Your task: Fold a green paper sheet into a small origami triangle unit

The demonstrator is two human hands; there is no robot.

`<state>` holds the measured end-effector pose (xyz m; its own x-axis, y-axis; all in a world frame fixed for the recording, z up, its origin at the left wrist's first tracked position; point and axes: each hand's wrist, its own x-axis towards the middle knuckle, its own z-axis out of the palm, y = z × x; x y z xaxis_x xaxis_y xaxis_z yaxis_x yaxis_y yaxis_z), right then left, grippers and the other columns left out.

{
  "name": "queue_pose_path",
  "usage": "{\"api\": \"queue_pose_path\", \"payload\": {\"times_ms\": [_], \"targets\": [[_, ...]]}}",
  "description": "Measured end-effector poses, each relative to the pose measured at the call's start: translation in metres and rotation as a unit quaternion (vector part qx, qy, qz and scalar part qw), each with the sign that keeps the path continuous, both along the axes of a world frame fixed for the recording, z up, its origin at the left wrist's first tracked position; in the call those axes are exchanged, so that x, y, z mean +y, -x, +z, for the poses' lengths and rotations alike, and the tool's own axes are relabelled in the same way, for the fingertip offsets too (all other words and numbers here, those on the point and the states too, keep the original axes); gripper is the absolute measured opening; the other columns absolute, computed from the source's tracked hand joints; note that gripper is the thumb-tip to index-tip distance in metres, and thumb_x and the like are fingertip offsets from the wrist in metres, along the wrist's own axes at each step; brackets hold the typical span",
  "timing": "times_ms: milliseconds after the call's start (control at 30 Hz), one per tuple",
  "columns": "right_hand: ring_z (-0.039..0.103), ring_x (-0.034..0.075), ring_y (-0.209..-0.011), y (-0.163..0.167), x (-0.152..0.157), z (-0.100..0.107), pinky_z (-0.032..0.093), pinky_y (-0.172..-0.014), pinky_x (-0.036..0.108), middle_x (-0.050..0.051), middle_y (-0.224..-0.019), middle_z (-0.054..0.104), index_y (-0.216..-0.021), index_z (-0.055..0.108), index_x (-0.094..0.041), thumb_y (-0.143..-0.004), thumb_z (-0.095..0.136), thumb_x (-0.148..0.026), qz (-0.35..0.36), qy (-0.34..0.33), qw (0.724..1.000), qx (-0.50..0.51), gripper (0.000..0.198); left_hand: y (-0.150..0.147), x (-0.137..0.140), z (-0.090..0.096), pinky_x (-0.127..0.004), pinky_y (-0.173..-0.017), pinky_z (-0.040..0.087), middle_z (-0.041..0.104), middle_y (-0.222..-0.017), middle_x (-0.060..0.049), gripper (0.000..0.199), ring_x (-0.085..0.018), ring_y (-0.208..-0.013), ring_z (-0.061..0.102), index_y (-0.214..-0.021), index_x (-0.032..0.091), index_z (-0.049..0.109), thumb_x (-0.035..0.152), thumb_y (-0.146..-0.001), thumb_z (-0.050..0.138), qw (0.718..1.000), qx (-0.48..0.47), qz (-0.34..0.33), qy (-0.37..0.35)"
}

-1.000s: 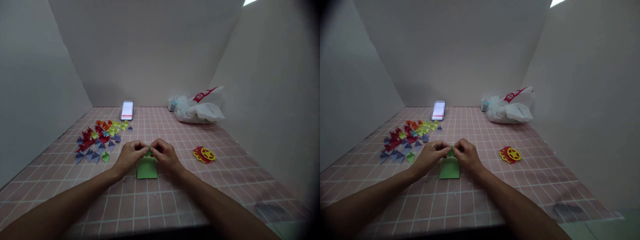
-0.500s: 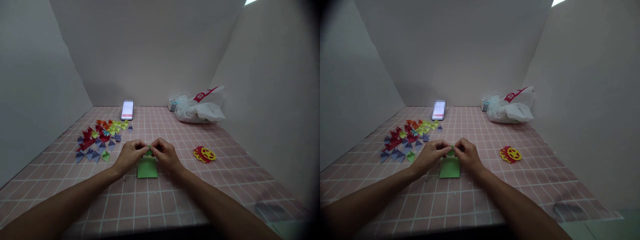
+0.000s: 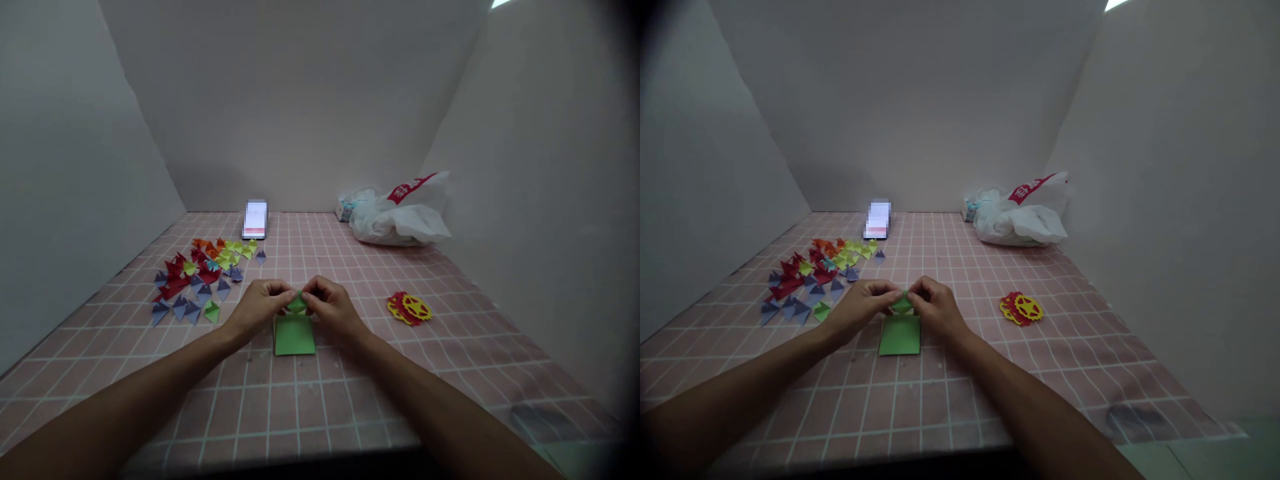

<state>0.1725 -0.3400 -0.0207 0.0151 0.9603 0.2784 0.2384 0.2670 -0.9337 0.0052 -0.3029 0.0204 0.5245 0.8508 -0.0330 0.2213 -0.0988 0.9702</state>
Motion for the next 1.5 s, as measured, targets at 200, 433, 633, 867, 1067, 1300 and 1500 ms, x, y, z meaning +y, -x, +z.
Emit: {"api": "queue_pose_path", "payload": {"times_ms": [200,433,633,867,1067,1300,1500], "targets": [[0.051,0.011,-0.060,-0.001,0.001,-0.001,0.041,-0.055,0.024,-0.002,-0.066,0.054,-0.073,0.056,-0.018,-0.081,0.059,-0.024,0.018,0.010,1.000,0.005,0.010,0.002,0.003,0.002,-0.024,-0.058,0.043,0.062,-0.060,-0.001,0.021,-0.012,-0.057,0.054,-0.066,0.014,0.070,0.033,-0.073,0.065,1.000,0.025,-0.011,-0.001],[0.053,0.012,-0.064,0.001,-0.001,0.000,0.044,-0.058,0.024,-0.001,-0.073,0.054,-0.082,0.056,-0.019,-0.085,0.057,-0.027,0.046,-0.001,0.998,0.030,0.008,0.000,0.003,-0.002,-0.024,-0.057,0.043,0.060,-0.064,0.000,0.017,-0.012,-0.059,0.054,-0.069,0.014,0.065,0.031,-0.074,0.063,1.000,0.015,0.001,-0.024],[0.056,0.015,-0.076,0.002,-0.003,0.007,0.046,-0.068,0.028,0.002,-0.087,0.057,-0.089,0.060,-0.022,-0.081,0.066,-0.032,0.063,-0.089,0.994,0.003,0.014,0.000,0.004,-0.007,-0.023,-0.055,0.042,0.059,-0.066,0.000,0.017,-0.011,-0.060,0.053,-0.069,0.015,0.063,0.032,-0.074,0.064,0.999,-0.034,0.032,-0.025],[0.055,0.016,-0.077,0.002,-0.004,0.009,0.044,-0.069,0.029,0.002,-0.079,0.055,-0.075,0.058,-0.021,-0.085,0.059,-0.026,0.031,-0.111,0.992,-0.042,0.012,-0.002,0.001,-0.007,-0.023,-0.056,0.043,0.058,-0.065,0.001,0.013,-0.011,-0.061,0.052,-0.071,0.016,0.065,0.028,-0.074,0.062,0.998,-0.056,0.017,-0.021],[0.053,0.014,-0.072,0.002,-0.005,0.005,0.042,-0.066,0.027,0.000,-0.076,0.054,-0.076,0.055,-0.020,-0.085,0.058,-0.022,0.016,-0.073,0.997,-0.031,0.009,-0.002,-0.002,-0.005,-0.022,-0.057,0.045,0.059,-0.066,0.001,0.012,-0.011,-0.062,0.054,-0.074,0.015,0.066,0.026,-0.076,0.061,0.998,-0.066,0.002,-0.021],[0.053,0.014,-0.071,0.003,-0.006,0.004,0.043,-0.065,0.027,0.000,-0.075,0.054,-0.077,0.054,-0.020,-0.086,0.056,-0.024,0.009,-0.065,0.997,-0.034,0.010,-0.002,-0.002,-0.005,-0.023,-0.060,0.047,0.061,-0.067,0.000,0.013,-0.012,-0.063,0.057,-0.074,0.015,0.065,0.027,-0.075,0.061,0.997,-0.067,-0.006,-0.027],[0.052,0.014,-0.069,0.003,-0.007,0.004,0.042,-0.063,0.027,-0.001,-0.074,0.054,-0.077,0.053,-0.020,-0.086,0.057,-0.024,0.009,-0.065,0.998,-0.024,0.010,-0.001,-0.001,-0.006,-0.023,-0.061,0.046,0.062,-0.066,0.000,0.013,-0.011,-0.063,0.057,-0.075,0.015,0.065,0.027,-0.077,0.061,0.996,-0.076,-0.021,-0.030]]}}
